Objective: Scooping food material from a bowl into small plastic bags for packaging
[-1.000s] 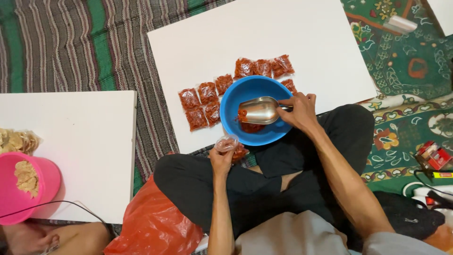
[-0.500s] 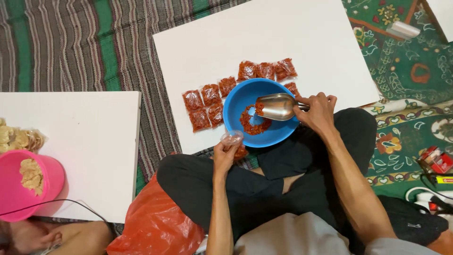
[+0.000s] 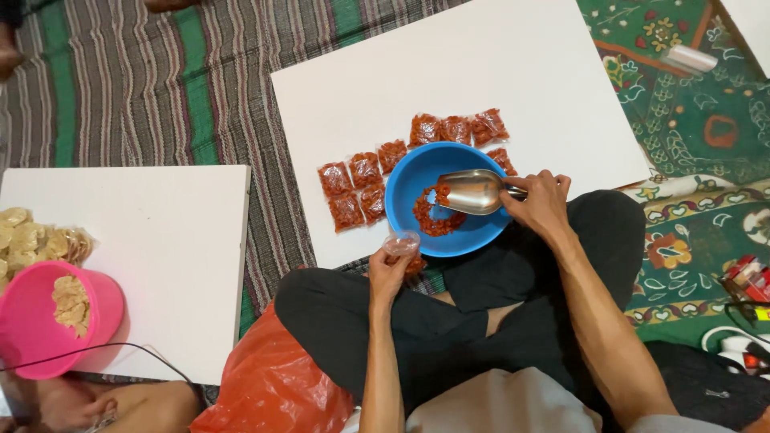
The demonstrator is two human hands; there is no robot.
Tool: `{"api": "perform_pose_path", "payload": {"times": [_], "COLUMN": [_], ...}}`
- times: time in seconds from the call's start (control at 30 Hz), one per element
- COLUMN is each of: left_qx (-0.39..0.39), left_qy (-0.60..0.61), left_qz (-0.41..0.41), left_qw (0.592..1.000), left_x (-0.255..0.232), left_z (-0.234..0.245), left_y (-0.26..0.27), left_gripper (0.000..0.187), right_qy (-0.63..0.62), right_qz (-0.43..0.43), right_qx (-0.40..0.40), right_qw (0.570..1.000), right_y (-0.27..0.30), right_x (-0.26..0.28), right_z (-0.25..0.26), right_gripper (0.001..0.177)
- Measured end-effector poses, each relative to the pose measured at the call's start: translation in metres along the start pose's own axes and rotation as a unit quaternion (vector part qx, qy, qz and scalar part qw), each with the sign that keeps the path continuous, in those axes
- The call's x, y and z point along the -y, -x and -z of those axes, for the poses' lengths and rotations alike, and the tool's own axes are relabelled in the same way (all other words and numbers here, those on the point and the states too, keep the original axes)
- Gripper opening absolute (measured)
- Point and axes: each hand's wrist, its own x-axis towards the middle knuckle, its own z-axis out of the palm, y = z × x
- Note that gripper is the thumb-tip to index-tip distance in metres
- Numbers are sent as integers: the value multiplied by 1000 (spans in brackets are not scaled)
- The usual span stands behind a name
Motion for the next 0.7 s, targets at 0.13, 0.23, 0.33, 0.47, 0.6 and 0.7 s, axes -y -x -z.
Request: {"api": "perform_pose_path", "payload": {"times": [0.13,0.23,0.33,0.47,0.6,0.7], "left_qx": [2,3,3,29,34,45], "left_qy": [21,36,61,188,206,220], "left_qz": [-17,-16,-13,29,34,10], "left_qw": [1000,999,998,981,977,974], "left_x": [-4,3,0,-17,-29,-43], "left_z": [2,3,6,8,9,11], "left_y": [2,0,0,2,5,10], "left_gripper": [28,27,24,18,15,15], "right_qy": [-10,-16,-12,-5,-12,-25], "right_qz": [-5,-11,-15,-25,-29,-29], "right_qx": [0,6,15,27,34,36], "right_qw": [1000,1000,1000,999,999,999], "right_y": [1,0,1,4,8,11], "right_x": [-2,-1,0,-3,7,12], "right_z": [-3,-3,-3,-11,-12,-14], "right_gripper": [28,31,33,37,34,32]}}
